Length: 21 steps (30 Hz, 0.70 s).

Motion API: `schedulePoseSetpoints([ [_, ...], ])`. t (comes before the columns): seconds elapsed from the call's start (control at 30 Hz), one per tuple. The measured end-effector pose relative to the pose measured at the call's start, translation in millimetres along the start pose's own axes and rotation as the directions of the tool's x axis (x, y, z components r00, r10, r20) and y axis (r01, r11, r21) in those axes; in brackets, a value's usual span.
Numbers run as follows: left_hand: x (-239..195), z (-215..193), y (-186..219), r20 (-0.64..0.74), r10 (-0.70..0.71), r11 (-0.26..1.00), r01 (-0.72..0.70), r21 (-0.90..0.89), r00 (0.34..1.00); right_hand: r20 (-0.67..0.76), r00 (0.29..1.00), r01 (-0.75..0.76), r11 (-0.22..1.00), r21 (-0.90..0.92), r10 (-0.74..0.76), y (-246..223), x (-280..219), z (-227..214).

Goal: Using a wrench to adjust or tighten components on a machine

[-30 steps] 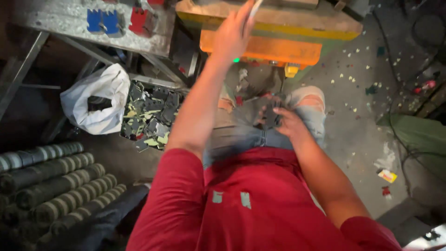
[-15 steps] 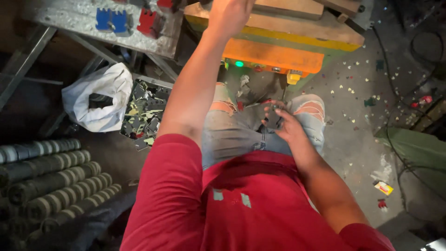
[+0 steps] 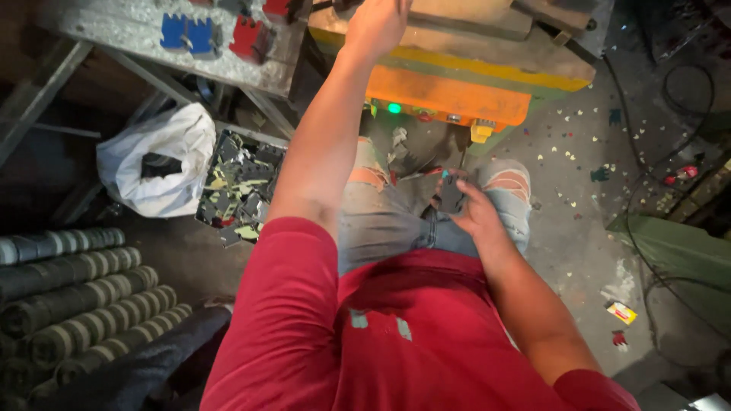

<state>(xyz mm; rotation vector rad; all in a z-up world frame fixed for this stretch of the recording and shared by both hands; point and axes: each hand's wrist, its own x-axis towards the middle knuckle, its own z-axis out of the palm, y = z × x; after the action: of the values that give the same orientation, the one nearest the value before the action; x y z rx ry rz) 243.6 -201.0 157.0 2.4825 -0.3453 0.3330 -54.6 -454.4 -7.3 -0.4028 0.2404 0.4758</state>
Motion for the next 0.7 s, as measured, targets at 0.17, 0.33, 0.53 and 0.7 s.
schedulePoseSetpoints([
  [0.17,-31.5,23.7,-18.4,0.140,-0.123,0.962,0.153,-0.227,0.982,-0.105,0.994,-0.040,0.999,-0.019,0.038,-3.3,-4.1,-13.3],
  [0.33,-174.1,23.9,-54.6,0.129,-0.243,0.804,0.274,-0.528,0.961,0.063,0.996,-0.059,0.998,0.023,0.057,-11.9,0.2,0.1],
  [0.53,-423.8,26.1,-255.6,-0.105,-0.230,0.822,0.251,0.511,0.968,-0.002,0.995,-0.104,0.992,0.065,0.104,-16.5,8.4,-20.4],
  [0.7,-497.6,-84.1,-159.3,-0.297,-0.942,0.329,0.611,-0.720,0.157,-0.040,0.997,-0.071,0.997,-0.013,0.071,-18.5,13.7,9.5],
])
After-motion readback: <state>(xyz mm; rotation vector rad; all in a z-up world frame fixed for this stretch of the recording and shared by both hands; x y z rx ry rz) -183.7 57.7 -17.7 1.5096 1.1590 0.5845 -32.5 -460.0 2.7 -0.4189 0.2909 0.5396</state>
